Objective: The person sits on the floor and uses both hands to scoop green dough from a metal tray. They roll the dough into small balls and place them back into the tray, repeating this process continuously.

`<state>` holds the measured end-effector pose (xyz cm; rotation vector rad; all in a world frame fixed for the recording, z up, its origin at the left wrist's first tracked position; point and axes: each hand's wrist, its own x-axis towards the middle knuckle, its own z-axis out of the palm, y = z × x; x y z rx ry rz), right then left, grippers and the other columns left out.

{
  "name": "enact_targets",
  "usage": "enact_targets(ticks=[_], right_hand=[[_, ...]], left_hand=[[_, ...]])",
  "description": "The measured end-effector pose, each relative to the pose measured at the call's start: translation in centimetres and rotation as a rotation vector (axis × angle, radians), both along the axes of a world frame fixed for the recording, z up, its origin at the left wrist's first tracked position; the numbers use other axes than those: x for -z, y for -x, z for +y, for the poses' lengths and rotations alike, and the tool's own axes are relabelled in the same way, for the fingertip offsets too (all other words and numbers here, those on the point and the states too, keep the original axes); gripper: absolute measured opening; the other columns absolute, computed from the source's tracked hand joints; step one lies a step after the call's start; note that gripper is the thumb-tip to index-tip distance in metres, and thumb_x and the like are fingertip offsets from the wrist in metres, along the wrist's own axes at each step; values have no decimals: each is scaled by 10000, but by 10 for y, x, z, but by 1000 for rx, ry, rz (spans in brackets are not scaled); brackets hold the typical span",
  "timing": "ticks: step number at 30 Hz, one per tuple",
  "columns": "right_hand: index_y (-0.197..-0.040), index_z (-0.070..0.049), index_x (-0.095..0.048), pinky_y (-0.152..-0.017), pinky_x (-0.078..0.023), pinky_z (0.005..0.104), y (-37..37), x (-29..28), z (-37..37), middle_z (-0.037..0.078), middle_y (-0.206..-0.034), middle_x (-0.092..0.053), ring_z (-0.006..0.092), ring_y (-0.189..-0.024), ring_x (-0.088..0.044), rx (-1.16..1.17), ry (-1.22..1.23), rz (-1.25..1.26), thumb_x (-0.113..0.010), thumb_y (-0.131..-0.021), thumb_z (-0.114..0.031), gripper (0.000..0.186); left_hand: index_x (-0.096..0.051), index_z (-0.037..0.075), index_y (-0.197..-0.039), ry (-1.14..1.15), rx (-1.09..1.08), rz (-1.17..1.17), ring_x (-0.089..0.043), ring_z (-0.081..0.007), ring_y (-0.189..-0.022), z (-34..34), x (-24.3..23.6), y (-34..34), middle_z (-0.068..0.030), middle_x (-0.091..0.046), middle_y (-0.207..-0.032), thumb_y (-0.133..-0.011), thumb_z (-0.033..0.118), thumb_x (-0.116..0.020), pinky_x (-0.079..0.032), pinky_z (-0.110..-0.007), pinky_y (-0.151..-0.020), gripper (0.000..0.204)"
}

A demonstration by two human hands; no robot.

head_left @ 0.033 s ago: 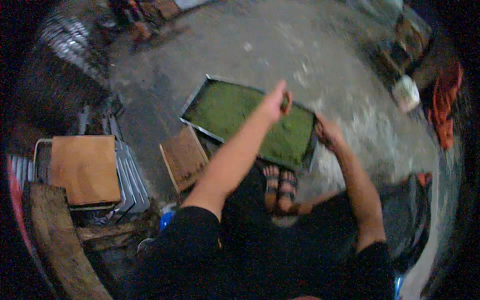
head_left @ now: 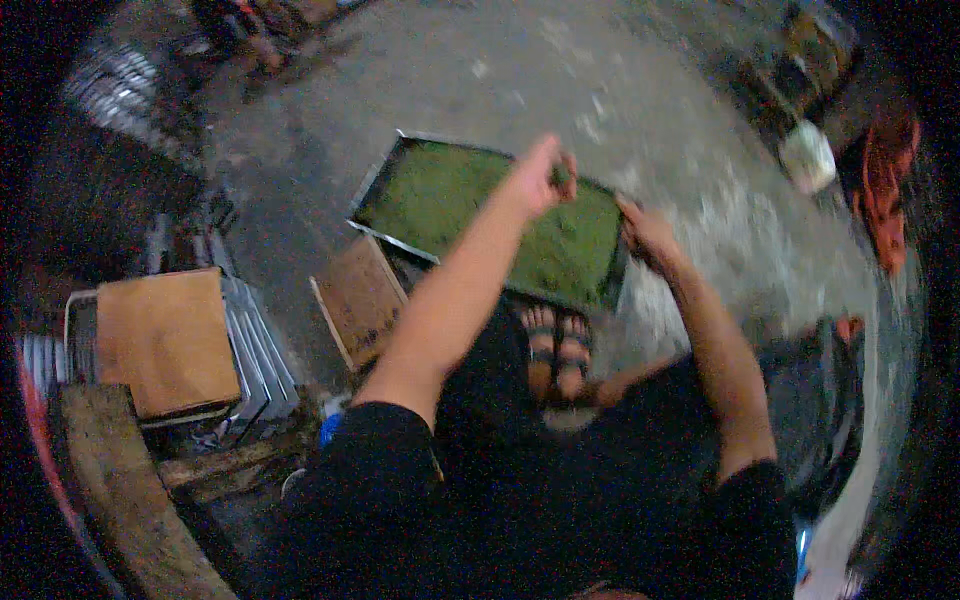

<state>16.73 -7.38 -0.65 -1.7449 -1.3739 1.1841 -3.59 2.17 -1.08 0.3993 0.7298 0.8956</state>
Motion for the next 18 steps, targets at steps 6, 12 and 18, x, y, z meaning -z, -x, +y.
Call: enact_targets(ticks=[6,12,18], right_hand=[[-736,13,-623,-429,-458,290,-5,64,13,47,-627,-568,124,-508,-528,-254,201,-28,-567,-873,-237,290],[-1045,30,-592,-618,-549,295,0,24,21,97,-899,-623,157,-737,-609,40,72,387,-581,-852,-162,272],[-1143,-24,-574,-705,-526,291,2,5,11,110,-974,-646,165,-845,-630,-121,-303,51,-635,-813,-136,354]], left_hand=[[-462,-103,-1106,-38,50,77,-482,-322,-1023,13,11,7,-200,-303,-1273,-830,-37,-543,-554,-422,-706,295],[-551,-44,-1090,-241,145,425,-604,-269,-891,0,-5,3,-137,-569,-1093,-819,64,-633,-534,-343,-641,302],[-601,-9,-1006,-320,221,360,-611,-198,-792,-23,16,-32,-94,-628,-907,-792,91,-659,-517,-324,-632,244]])
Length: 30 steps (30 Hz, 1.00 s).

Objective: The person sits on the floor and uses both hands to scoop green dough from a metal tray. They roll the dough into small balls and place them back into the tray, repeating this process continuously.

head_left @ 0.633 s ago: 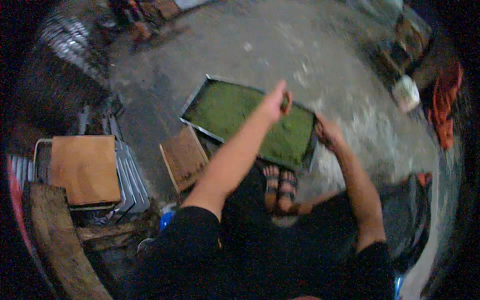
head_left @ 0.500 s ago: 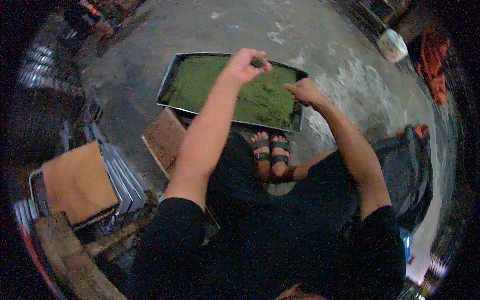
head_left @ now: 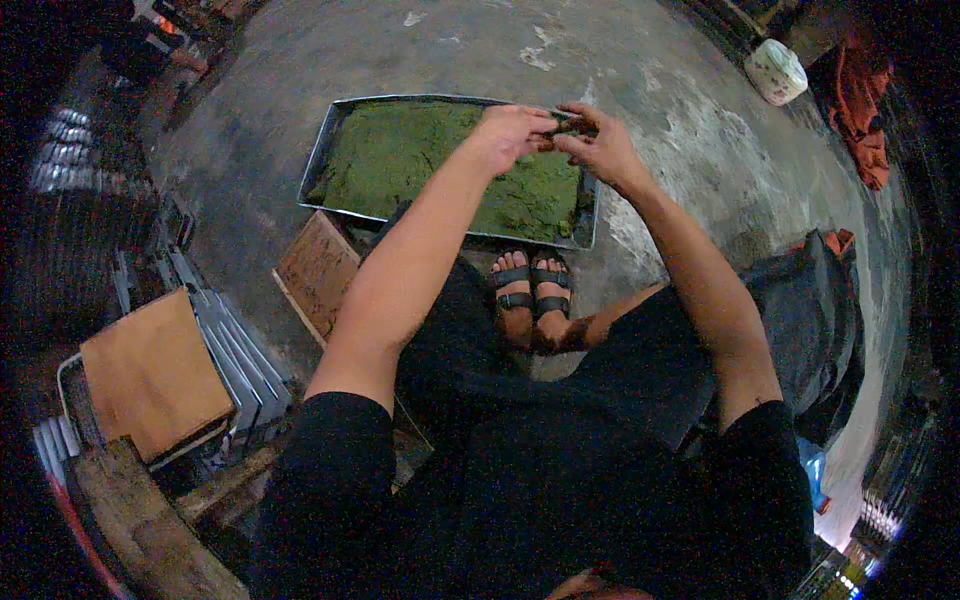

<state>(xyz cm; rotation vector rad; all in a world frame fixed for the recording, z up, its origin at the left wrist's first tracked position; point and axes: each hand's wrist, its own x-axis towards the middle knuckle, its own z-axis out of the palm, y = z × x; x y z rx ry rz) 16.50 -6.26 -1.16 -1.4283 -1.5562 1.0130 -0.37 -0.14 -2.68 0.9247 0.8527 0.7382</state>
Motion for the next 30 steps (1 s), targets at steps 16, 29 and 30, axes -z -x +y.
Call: enact_targets(ticks=[16,29,30], right_hand=[[-1054,-46,-649,-680,-504,282,1,-29,-21,89,-802,-663,148,-723,-641,67,-314,-469,-652,-770,-109,291],[-931,-46,-556,-482,-359,248,-30,-4,0,40,-721,-513,120,-564,-430,305,401,774,-575,-856,-198,171],[-897,-55,-545,-472,-346,243,-22,-10,-2,31,-702,-487,119,-555,-411,279,358,683,-587,-854,-215,171]], left_hand=[[-673,0,-864,27,-48,98,-562,-144,-578,-7,11,-41,-77,-645,-772,-771,48,-683,-413,-274,-446,105],[-584,-22,-894,172,57,-305,-600,-222,-734,18,12,2,-122,-609,-815,-855,109,-576,-505,-335,-648,136],[-562,-29,-877,166,37,-337,-596,-228,-697,21,7,9,-129,-590,-793,-820,66,-612,-509,-333,-642,122]])
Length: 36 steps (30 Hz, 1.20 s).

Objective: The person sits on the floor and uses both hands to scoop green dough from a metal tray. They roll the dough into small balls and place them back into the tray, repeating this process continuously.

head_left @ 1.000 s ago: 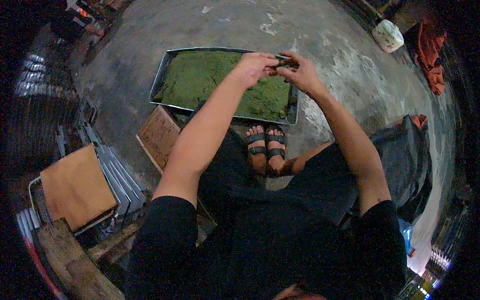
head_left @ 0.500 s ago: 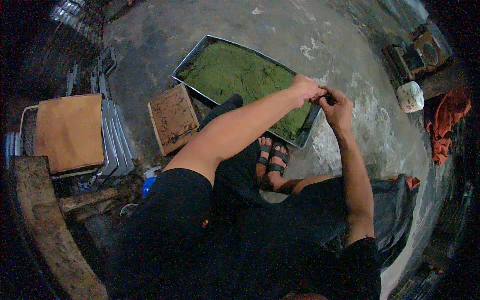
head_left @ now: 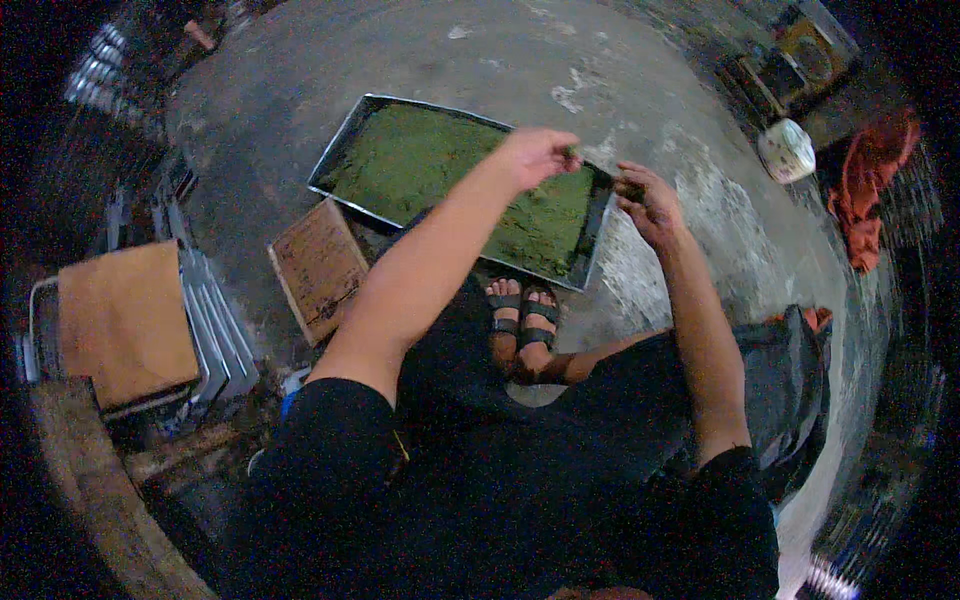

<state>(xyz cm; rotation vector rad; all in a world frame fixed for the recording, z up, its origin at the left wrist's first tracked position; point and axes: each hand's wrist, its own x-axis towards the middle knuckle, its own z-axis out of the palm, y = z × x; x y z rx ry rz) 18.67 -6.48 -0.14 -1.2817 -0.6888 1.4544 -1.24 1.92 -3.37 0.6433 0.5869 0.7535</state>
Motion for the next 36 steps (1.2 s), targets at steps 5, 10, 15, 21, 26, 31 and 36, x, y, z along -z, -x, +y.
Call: enact_targets(ticks=[5,10,15,21,26,31,36], right_hand=[[-693,-105,-468,-407,-277,243,5,-17,-3,8,-591,-419,111,-468,-344,-8,30,-88,-559,-886,-354,328],[-557,-144,-356,-359,-205,278,1,-19,-9,-16,-478,-336,99,-389,-267,124,65,-326,-458,-926,-442,486],[-776,-95,-502,-367,-269,240,23,-23,0,13,-588,-462,99,-420,-361,-71,27,-226,-485,-923,-389,328],[-879,-67,-524,-373,-285,186,13,9,50,44,-673,-534,67,-450,-387,-29,114,180,-530,-895,-387,320],[-661,-115,-422,-354,-228,225,61,34,56,23,-554,-425,93,-417,-310,21,222,-40,-529,-890,-412,390],[-713,-111,-448,-367,-249,234,50,71,63,22,-582,-444,99,-436,-330,68,233,99,-540,-891,-366,324],[-833,-87,-528,-410,-328,203,42,113,51,49,-704,-555,98,-496,-421,-53,294,126,-522,-898,-352,273]], left_hand=[[-606,8,-964,-160,-113,128,-599,-168,-744,21,-17,37,-80,-631,-830,-830,105,-615,-487,-282,-630,166],[-607,-31,-992,-320,-157,551,-548,-142,-583,19,-39,48,-70,-599,-723,-791,1,-603,-478,-258,-533,204],[-631,-29,-959,-296,-78,586,-550,-119,-572,26,-26,65,-69,-615,-720,-785,12,-618,-480,-254,-509,180],[-639,9,-949,-348,104,786,-533,-112,-529,35,0,79,-62,-607,-681,-844,119,-614,-434,-262,-440,154],[-639,13,-888,-447,80,894,-533,-108,-523,38,8,86,-44,-594,-661,-849,185,-630,-422,-261,-430,176],[-640,4,-887,-422,-156,765,-546,-112,-535,55,13,87,-39,-587,-653,-827,157,-643,-463,-263,-453,165],[-636,-32,-897,-281,-230,749,-579,-136,-560,54,21,96,-65,-610,-688,-791,58,-629,-494,-273,-475,140]])
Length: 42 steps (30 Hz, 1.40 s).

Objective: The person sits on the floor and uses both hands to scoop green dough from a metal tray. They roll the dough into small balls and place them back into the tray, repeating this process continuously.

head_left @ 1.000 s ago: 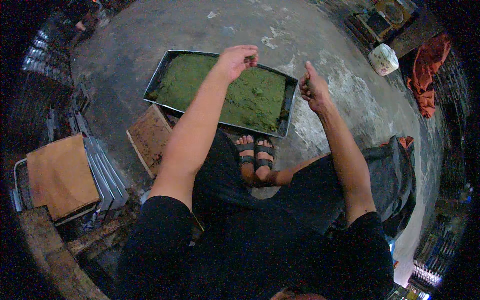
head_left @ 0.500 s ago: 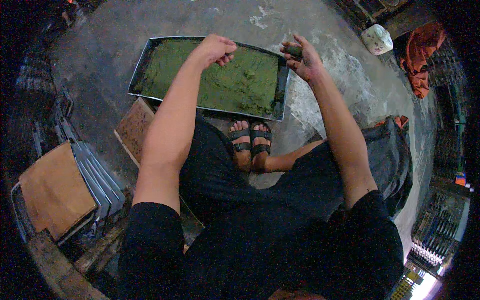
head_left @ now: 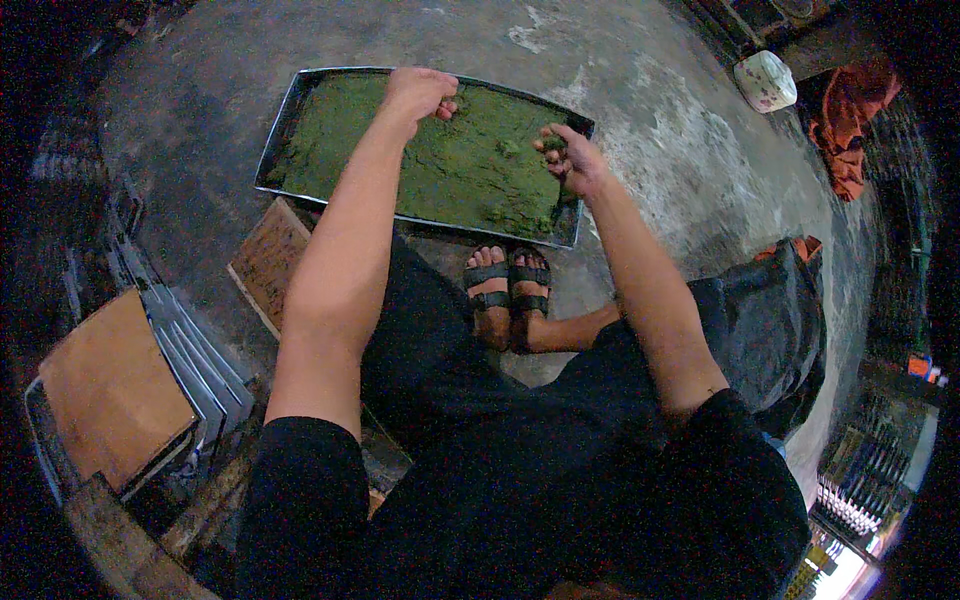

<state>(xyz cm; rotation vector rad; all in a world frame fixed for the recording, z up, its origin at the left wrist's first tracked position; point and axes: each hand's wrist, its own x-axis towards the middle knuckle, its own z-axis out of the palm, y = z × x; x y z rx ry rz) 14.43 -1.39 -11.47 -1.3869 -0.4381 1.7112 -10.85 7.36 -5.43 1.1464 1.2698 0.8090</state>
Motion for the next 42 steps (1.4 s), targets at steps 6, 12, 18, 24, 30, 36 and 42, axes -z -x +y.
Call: enact_targets(ticks=[6,12,18,24,30,36,42], right_hand=[[-796,-104,-480,-417,-302,254,4,67,-25,33,-660,-512,130,-476,-370,109,154,40,-553,-872,-390,305],[-912,-72,-534,-497,-439,277,49,73,-6,82,-781,-601,202,-591,-562,28,124,-10,-565,-874,-327,260],[-1242,-52,-483,-779,-522,361,24,94,-3,189,-1165,-562,287,-940,-616,-430,-37,-514,-633,-772,-214,520],[-1366,-75,-359,-830,-498,401,-26,174,-42,168,-1464,-206,330,-1087,-556,-1076,-368,-1425,-650,-645,-141,781],[-1453,-164,-145,-825,-494,410,-22,183,-15,159,-1509,-56,338,-1156,-511,-1366,-200,-1368,-694,-577,-81,1037],[-1459,-214,-121,-785,-504,443,-26,215,8,175,-1505,-63,359,-1158,-504,-1442,162,-1376,-730,-501,-45,1148],[-1432,-186,-195,-782,-507,461,-20,201,10,238,-1430,-224,394,-1092,-537,-1496,-10,-1377,-777,-466,-76,1133]], left_hand=[[-635,-47,-915,25,65,16,-586,-142,-563,-7,-9,-4,-89,-632,-760,-777,21,-615,-494,-274,-476,156],[-637,-36,-917,16,76,69,-595,-134,-599,-14,-10,-4,-78,-636,-764,-795,59,-643,-493,-267,-500,155],[-647,-6,-937,47,72,112,-589,-119,-628,-13,-13,-5,-49,-639,-785,-792,112,-675,-491,-256,-520,189],[-650,-3,-958,38,89,80,-574,-108,-625,-14,-4,-6,-43,-633,-776,-790,149,-685,-481,-241,-525,229],[-637,-12,-1007,85,74,67,-573,-106,-628,-25,-1,0,-48,-631,-812,-813,196,-662,-480,-237,-528,286],[-635,-19,-1004,53,138,42,-574,-111,-626,-27,-13,-12,-54,-628,-806,-818,218,-660,-479,-238,-523,303],[-654,-7,-957,34,115,48,-570,-108,-619,-25,-14,-10,-48,-617,-754,-819,220,-659,-474,-238,-513,265]])
